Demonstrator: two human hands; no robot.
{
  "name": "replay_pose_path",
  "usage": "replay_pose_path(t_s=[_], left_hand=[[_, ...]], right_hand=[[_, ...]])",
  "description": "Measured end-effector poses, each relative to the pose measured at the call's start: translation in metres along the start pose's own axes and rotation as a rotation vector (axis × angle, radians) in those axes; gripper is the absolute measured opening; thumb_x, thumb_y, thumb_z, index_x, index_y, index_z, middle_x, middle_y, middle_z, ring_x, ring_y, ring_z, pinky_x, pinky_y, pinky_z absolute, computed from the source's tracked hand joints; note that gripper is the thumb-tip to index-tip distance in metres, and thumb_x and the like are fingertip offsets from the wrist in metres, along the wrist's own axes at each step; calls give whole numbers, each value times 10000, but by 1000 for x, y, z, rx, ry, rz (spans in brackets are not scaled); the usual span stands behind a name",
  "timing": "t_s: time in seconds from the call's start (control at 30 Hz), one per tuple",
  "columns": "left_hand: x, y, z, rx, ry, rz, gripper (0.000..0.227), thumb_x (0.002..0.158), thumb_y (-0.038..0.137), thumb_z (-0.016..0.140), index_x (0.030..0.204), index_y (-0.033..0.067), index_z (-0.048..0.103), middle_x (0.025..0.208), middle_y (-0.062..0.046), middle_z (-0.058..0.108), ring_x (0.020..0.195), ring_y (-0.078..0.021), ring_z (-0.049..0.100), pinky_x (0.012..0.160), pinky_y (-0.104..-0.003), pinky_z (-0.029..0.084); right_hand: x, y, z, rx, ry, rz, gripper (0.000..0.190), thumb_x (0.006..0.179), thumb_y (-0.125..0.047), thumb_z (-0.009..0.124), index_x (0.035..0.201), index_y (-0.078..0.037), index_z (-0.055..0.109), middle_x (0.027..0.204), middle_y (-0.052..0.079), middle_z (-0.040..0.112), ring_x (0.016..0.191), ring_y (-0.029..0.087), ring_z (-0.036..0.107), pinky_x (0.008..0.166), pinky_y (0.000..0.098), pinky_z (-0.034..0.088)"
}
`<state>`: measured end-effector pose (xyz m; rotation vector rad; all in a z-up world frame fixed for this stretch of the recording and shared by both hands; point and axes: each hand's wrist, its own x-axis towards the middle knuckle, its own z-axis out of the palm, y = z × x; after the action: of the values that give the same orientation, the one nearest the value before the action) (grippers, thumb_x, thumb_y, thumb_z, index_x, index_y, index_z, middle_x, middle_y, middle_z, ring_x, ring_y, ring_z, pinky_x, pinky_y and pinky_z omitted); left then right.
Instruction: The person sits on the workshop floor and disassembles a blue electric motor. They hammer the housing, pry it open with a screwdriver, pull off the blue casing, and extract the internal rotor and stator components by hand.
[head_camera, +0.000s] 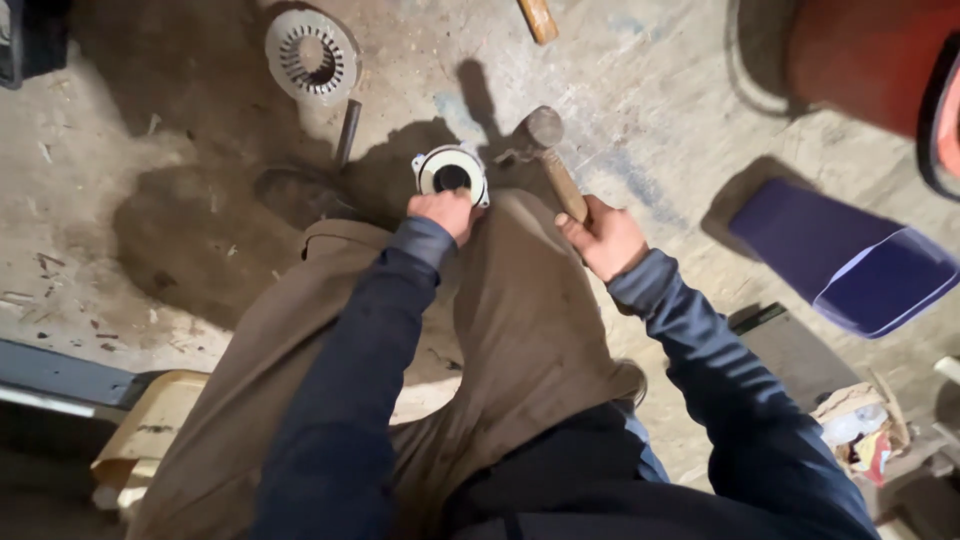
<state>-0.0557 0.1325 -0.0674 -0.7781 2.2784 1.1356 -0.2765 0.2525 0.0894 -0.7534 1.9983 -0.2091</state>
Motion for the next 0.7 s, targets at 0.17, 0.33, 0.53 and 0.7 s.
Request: replay_pose_path(t_s=[0.17, 0.33, 0.53, 0.7], left_hand=[[-5, -4, 7, -99, 103, -68, 354, 915, 444, 670, 891, 91, 696, 777, -191, 734, 742, -392, 724, 659, -536, 545], [-14, 1, 51, -60, 284, 33, 325, 903, 396, 686, 832, 79, 671, 739, -154, 715, 641, -365, 714, 574, -527, 544], [-28, 0, 87, 131, 382, 18, 170, 772, 188, 659, 903, 81, 644, 754, -103, 687, 583, -310, 700, 511, -489, 540], [-42, 9, 44, -144, 123, -217, 315, 944, 417, 649, 954, 102, 660, 776, -150, 717, 685, -395, 695, 567, -565, 533]], right_hand=[[-4, -58, -39, -102, 58, -173, 374, 999, -387, 642, 1070, -20, 635, 601, 158, 604, 571, 364, 657, 555, 439, 500], [10, -45, -9, -31, 71, -217, 386, 992, -379, 622, 1111, -13, 592, 597, 165, 608, 565, 372, 669, 542, 441, 510], [20, -3, 16, -248, -161, -225, 400, 1002, -411, 633, 1074, -18, 620, 652, 202, 632, 637, 427, 657, 580, 477, 512], [0, -40, -3, 5, -78, -150, 398, 992, -407, 612, 1117, -30, 633, 623, 140, 647, 579, 299, 691, 574, 405, 533]])
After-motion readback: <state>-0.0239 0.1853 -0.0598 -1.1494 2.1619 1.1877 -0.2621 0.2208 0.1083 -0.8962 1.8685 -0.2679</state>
